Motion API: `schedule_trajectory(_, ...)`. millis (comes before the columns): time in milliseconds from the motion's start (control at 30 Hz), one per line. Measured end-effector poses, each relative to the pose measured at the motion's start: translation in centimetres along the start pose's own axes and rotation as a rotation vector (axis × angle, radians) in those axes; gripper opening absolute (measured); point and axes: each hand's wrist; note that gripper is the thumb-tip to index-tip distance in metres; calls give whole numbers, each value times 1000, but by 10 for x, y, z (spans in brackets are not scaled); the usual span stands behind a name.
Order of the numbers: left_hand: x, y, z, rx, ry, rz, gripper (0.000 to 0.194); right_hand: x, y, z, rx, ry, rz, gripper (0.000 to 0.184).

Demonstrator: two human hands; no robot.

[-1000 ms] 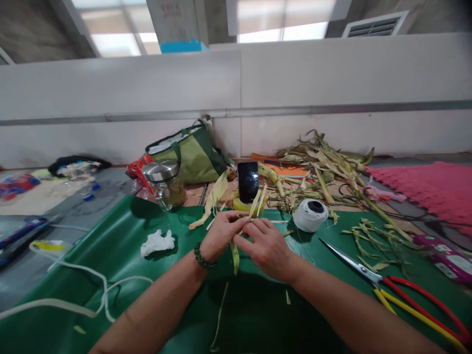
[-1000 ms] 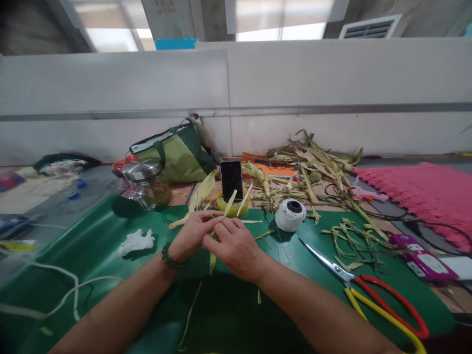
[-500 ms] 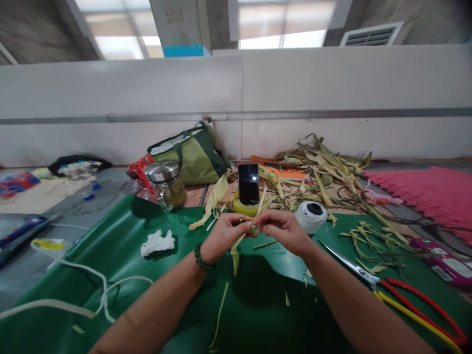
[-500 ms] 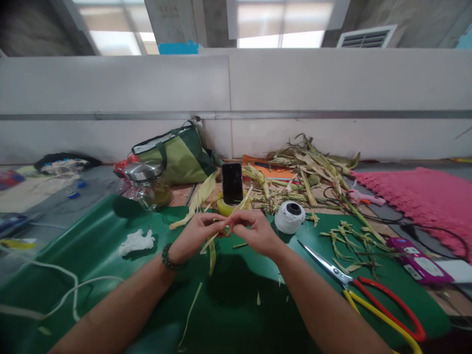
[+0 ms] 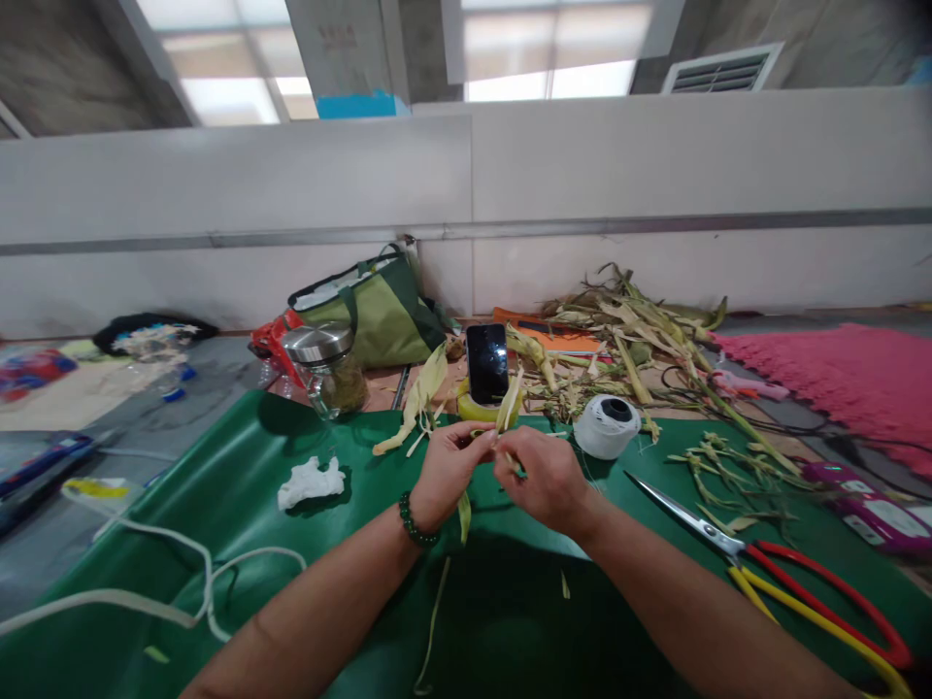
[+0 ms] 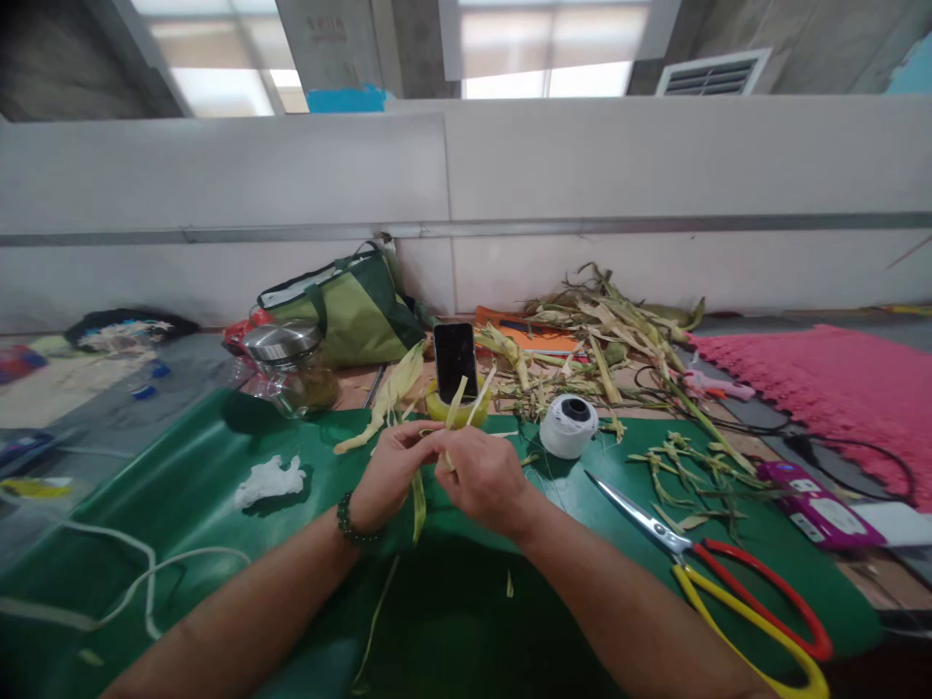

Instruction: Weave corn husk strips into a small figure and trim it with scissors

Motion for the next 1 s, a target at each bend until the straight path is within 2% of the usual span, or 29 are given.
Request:
schedule_trajectory(100,3,-5,-1,237,223,-31,15,1,1,-2,321,317,86,19)
schedule_trajectory(200,6,-10,-1,390,330,-62,14,2,1,-3,600,492,208,15)
schedule_trajectory(267,8,-12,-1,425,315,-48,15,1,1,-7,522,476,197,16)
schedule_trajectory(367,8,-12,-2,429,277,10,15,-2,0,-15,189,285,129,19)
schedule_trajectory(433,7,-12,-4,410,246,60,14,-3,-2,-20,-5,169,129,26)
schedule_trajectory(533,5,-12,-10,303,101,156,17,-2,-4,-25,-132,156,179,30)
schedule_trajectory(633,5,-13,-17,122,-113,259,24,0,-3,-26,-21,257,219,29)
schedule_trajectory(733,5,-15,-19,6,-211,274,29,0,-1,-21,190,426,278,26)
schedule_trajectory(867,4,-15,-17,-45,-158,264,27,0,-1,-14,339,604,301,29)
schedule_trajectory(1000,5,-13,-18,-61,-85,315,23,0,-3,-12,324,585,297,31)
Point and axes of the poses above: each hand's wrist, its own x-axis towards the middle knuckle, its own y-axis out of the palm, z = x × y, and after that the axes turned 7 degrees about -x, right-handed
